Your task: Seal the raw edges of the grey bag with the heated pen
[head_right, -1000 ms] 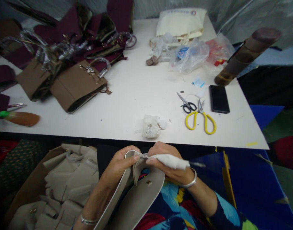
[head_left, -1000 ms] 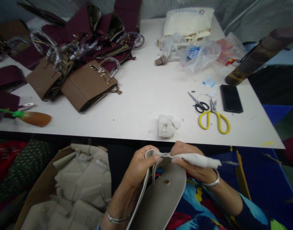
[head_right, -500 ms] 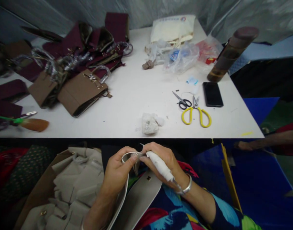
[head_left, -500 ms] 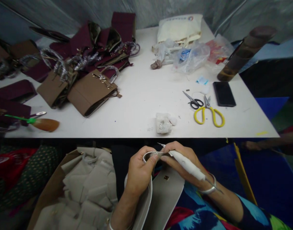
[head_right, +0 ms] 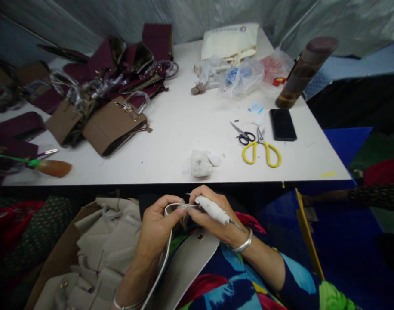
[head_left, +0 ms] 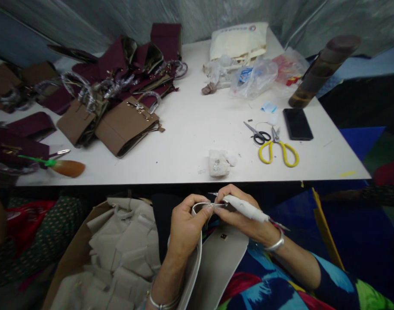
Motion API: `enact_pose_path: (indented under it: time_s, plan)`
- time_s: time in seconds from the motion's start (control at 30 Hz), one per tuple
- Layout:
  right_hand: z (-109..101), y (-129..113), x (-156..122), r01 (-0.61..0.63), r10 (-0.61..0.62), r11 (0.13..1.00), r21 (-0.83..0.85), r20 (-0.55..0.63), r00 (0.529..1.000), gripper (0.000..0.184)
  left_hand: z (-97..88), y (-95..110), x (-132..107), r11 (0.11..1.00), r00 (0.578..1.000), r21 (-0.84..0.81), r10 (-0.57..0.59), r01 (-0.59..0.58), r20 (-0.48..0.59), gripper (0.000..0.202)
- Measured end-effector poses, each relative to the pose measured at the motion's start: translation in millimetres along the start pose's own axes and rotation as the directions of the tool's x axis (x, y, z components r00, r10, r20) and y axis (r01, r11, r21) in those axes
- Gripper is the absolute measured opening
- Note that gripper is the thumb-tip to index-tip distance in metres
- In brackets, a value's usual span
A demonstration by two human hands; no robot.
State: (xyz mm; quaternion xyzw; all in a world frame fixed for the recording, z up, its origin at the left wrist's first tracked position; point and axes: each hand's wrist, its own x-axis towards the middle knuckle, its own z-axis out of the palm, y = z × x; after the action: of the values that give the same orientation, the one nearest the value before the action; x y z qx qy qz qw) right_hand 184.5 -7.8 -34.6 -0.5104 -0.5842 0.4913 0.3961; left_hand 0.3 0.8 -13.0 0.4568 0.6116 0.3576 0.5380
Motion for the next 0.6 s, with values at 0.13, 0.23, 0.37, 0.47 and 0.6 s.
enact_pose_path:
  time_s: [0.13,0.23,0.37,0.47,0.6]
  plan:
    - [0.8,-1.0,0.8,0.002,-0.002,1.000,0.005,0.006,1.000,0.014,0.4,-6.1,-0.2,0.990,0.998,-0.130,-0.054,0.058,0.036,0.020]
    - [0.4,-2.0,1.6,0.001,-0.001,1.000,0.012,0.019,1.000,0.015,1.2,-6.8,0.5,0.981,0.998,-0.183,-0.063,0.068,0.029,0.020]
    - [0.3,-5.5,1.4,-0.023,0.023,0.999,0.030,0.013,1.000,0.013,2.6,-3.5,0.5,0.981,0.999,-0.185,-0.050,0.050,0.006,0.018]
    - [1.7,-10.2,1.0,-0.065,0.065,0.996,0.053,-0.003,0.998,0.013,3.6,-1.3,-1.1,0.986,1.000,-0.165,-0.030,0.030,0.002,0.016]
    - [5.5,-13.2,0.3,-0.074,0.076,0.995,0.063,-0.045,0.996,0.013,3.8,0.2,-3.6,0.988,0.999,-0.153,-0.028,0.034,0.040,0.015]
